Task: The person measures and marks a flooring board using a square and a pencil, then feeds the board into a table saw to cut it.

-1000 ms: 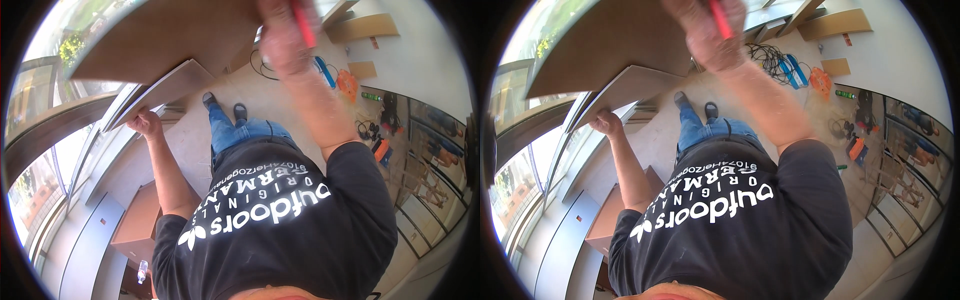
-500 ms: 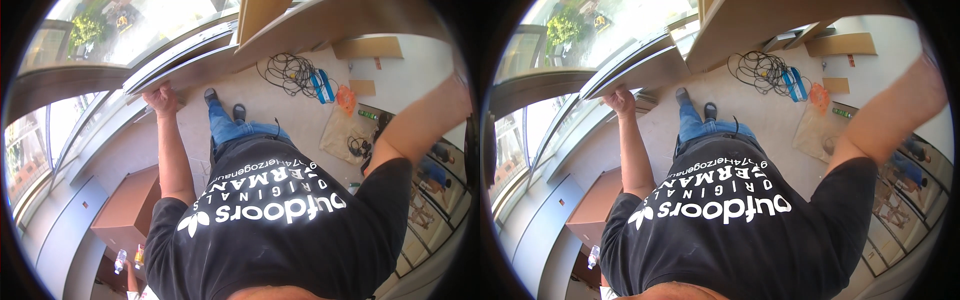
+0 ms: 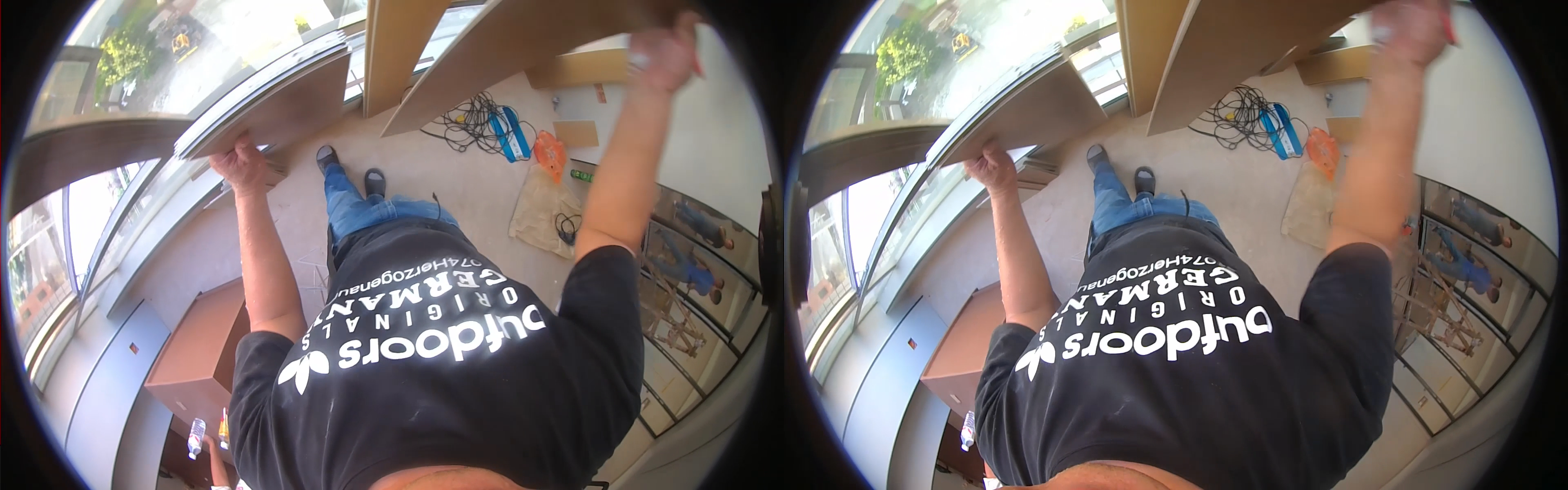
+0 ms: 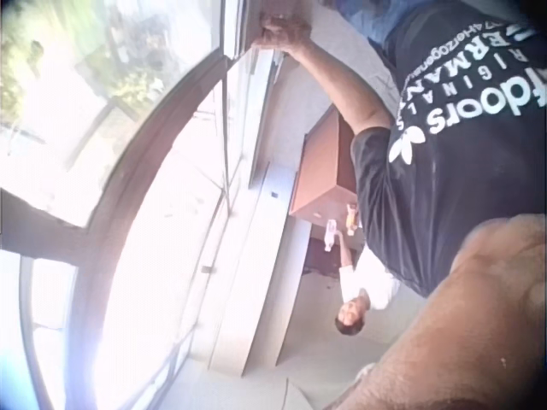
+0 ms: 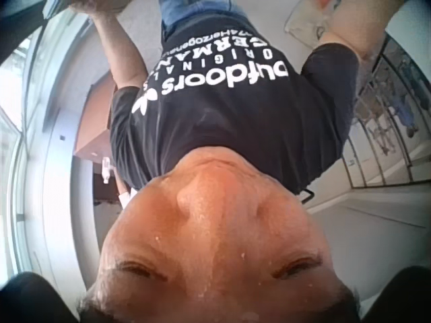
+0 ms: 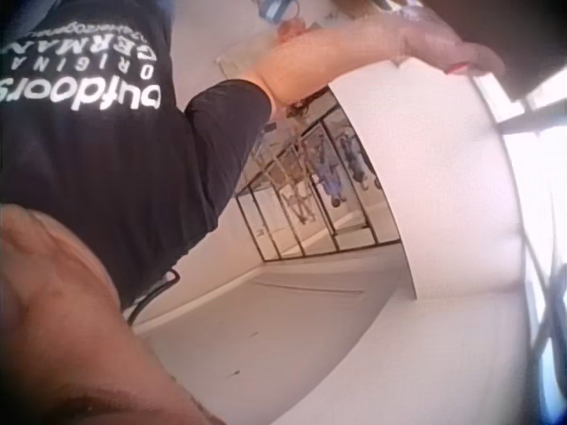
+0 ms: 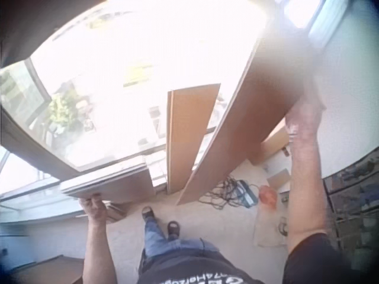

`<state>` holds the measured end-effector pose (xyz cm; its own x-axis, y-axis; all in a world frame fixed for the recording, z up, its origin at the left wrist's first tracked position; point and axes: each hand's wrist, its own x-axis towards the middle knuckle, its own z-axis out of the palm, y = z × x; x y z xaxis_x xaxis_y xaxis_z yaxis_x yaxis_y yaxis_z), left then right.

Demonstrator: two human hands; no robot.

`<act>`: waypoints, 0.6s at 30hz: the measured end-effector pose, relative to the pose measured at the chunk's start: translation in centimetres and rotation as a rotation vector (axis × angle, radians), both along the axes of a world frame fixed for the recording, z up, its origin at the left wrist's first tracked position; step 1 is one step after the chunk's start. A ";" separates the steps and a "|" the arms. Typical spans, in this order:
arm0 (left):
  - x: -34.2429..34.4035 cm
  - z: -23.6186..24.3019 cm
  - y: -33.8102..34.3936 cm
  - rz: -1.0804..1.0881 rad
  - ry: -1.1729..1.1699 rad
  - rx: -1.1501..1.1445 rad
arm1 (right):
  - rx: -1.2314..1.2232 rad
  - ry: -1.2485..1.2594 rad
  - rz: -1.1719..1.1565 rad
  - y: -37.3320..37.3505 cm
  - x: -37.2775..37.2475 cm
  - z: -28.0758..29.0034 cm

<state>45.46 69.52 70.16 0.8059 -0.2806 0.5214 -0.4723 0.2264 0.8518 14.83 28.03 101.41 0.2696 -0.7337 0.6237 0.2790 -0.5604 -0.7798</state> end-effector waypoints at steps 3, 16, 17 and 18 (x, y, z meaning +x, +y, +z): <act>-0.3 0.0 -0.7 -0.104 0.139 -0.100 | 0.134 -0.209 0.049 1.4 0.4 -7.1; 2.6 -0.8 0.2 -0.303 0.155 -0.189 | 0.192 -0.013 -0.086 -0.7 3.1 -16.6; 2.4 -0.2 -0.1 -0.357 0.159 -0.203 | 0.258 -0.103 -0.012 -0.5 3.4 -15.8; 2.0 0.1 0.2 -0.325 0.178 -0.164 | 0.276 -0.105 -0.015 -0.1 3.9 -15.9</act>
